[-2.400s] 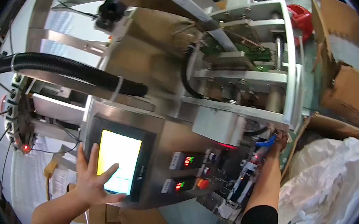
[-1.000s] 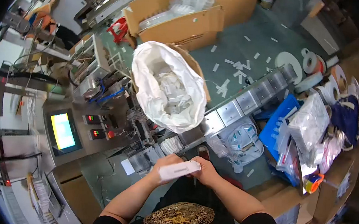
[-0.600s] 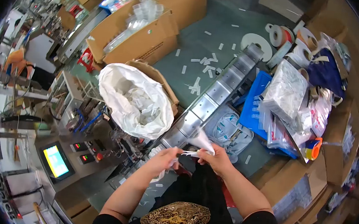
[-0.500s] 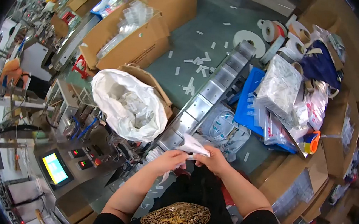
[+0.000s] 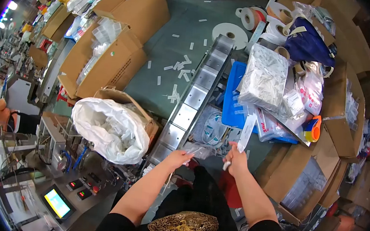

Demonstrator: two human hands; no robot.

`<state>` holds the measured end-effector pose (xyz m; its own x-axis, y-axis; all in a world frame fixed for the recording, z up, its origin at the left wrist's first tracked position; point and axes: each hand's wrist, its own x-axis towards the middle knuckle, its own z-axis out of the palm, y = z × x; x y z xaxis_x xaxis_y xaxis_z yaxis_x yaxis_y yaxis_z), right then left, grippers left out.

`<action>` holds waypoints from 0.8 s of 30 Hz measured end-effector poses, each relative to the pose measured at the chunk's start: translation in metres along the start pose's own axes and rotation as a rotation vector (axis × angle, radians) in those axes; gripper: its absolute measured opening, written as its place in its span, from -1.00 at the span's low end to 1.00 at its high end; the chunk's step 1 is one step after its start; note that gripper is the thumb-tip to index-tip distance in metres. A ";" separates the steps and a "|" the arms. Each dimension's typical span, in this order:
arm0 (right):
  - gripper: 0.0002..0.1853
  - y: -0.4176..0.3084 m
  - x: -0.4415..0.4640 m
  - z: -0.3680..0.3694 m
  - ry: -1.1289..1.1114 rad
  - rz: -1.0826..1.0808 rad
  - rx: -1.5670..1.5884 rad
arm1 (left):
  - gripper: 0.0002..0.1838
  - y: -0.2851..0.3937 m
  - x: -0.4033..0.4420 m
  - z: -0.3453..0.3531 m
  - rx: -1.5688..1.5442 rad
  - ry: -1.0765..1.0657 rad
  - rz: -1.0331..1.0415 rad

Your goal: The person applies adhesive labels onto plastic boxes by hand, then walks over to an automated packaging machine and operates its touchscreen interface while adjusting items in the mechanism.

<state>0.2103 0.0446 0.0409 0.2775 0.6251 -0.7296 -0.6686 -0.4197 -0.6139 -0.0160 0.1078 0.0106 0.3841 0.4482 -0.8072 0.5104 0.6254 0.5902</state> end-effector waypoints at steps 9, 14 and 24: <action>-0.73 0.029 -0.001 -0.003 0.036 0.192 -0.131 | -0.66 -0.006 0.061 0.017 0.015 0.242 0.111; -0.70 0.040 0.001 0.016 -0.068 0.250 -0.261 | -0.62 -0.020 0.074 0.026 0.147 0.220 0.141; -0.72 0.039 0.008 0.064 -0.148 0.292 -0.403 | -0.63 0.011 0.026 0.011 -0.099 0.210 0.181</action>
<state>0.1428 0.0755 0.0304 -0.0009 0.5178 -0.8555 -0.3773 -0.7925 -0.4792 0.0080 0.1200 -0.0037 0.2895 0.6741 -0.6796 0.3664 0.5778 0.7293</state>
